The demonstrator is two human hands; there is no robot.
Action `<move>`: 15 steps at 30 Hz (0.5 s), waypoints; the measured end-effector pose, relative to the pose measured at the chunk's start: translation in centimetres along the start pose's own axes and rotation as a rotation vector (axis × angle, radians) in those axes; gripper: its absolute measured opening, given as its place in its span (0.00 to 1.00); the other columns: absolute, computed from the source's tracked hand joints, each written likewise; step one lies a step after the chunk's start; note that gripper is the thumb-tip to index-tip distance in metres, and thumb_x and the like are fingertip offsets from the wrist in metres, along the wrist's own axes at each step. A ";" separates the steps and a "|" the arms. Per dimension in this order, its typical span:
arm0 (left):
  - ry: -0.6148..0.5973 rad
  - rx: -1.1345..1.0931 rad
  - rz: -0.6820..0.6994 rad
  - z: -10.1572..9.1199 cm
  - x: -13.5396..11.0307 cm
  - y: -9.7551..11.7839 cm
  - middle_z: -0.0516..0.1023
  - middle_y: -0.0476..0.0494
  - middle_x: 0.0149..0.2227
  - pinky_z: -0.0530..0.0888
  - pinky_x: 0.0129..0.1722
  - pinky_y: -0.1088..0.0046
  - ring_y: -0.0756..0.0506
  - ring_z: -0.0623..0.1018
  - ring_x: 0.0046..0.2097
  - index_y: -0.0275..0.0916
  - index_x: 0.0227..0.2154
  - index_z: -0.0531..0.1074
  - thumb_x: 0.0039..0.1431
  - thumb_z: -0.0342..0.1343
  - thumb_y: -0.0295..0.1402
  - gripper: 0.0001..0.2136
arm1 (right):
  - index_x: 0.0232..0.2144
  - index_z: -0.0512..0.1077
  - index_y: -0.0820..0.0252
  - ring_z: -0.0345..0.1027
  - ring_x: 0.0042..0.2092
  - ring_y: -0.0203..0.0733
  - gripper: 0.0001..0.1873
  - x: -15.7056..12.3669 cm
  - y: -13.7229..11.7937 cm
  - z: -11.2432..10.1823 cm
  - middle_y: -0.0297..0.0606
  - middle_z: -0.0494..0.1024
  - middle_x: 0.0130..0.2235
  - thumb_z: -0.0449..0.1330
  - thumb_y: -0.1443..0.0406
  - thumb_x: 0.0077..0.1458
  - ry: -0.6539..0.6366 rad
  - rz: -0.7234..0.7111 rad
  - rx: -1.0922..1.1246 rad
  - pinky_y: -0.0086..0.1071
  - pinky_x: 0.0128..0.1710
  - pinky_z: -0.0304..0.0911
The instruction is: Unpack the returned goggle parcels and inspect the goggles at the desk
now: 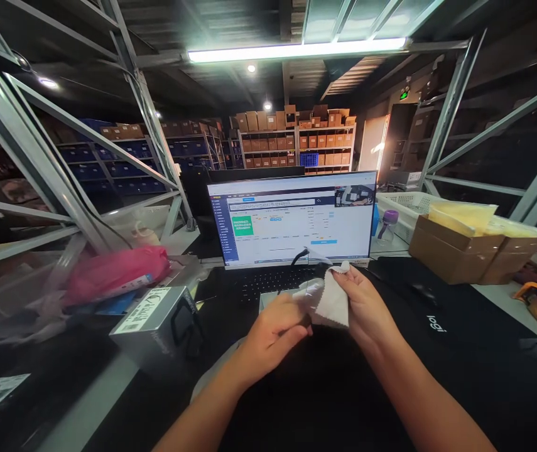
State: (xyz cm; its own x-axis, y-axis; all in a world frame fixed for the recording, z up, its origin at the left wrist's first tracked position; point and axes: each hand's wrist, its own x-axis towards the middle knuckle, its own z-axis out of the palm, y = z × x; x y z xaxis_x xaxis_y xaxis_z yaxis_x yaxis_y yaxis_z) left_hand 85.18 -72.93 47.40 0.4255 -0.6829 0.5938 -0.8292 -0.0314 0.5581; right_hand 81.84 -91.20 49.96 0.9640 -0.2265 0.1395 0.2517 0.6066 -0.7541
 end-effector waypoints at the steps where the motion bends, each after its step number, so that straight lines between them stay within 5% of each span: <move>1: -0.012 -0.007 -0.017 0.0 0.0 0.0 0.76 0.43 0.31 0.68 0.44 0.66 0.43 0.72 0.39 0.40 0.29 0.73 0.71 0.41 0.47 0.23 | 0.30 0.73 0.59 0.65 0.25 0.36 0.20 0.0 -0.1 0.0 0.30 0.75 0.26 0.77 0.59 0.38 0.009 0.027 0.010 0.29 0.27 0.62; 7: 0.049 -0.058 -0.176 0.4 -0.1 0.0 0.74 0.45 0.35 0.67 0.44 0.69 0.45 0.73 0.40 0.39 0.30 0.74 0.71 0.43 0.42 0.19 | 0.30 0.72 0.58 0.66 0.28 0.37 0.18 -0.1 0.3 -0.3 0.30 0.74 0.26 0.75 0.57 0.44 -0.084 0.022 0.049 0.30 0.31 0.65; 15: 0.298 -0.153 -0.179 0.4 -0.4 -0.4 0.75 0.44 0.32 0.68 0.42 0.68 0.45 0.74 0.38 0.38 0.36 0.74 0.70 0.45 0.43 0.17 | 0.36 0.75 0.57 0.69 0.31 0.41 0.22 -0.5 0.4 -0.4 0.36 0.78 0.31 0.71 0.48 0.47 -0.303 0.002 -0.063 0.31 0.30 0.64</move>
State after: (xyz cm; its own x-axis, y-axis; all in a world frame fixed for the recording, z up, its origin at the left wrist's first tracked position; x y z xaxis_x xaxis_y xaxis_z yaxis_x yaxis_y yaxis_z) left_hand 85.17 -72.94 46.76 0.6642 -0.4333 0.6091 -0.6780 -0.0061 0.7350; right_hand 81.46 -91.18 49.31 0.9487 0.0181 0.3156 0.2528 0.5562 -0.7917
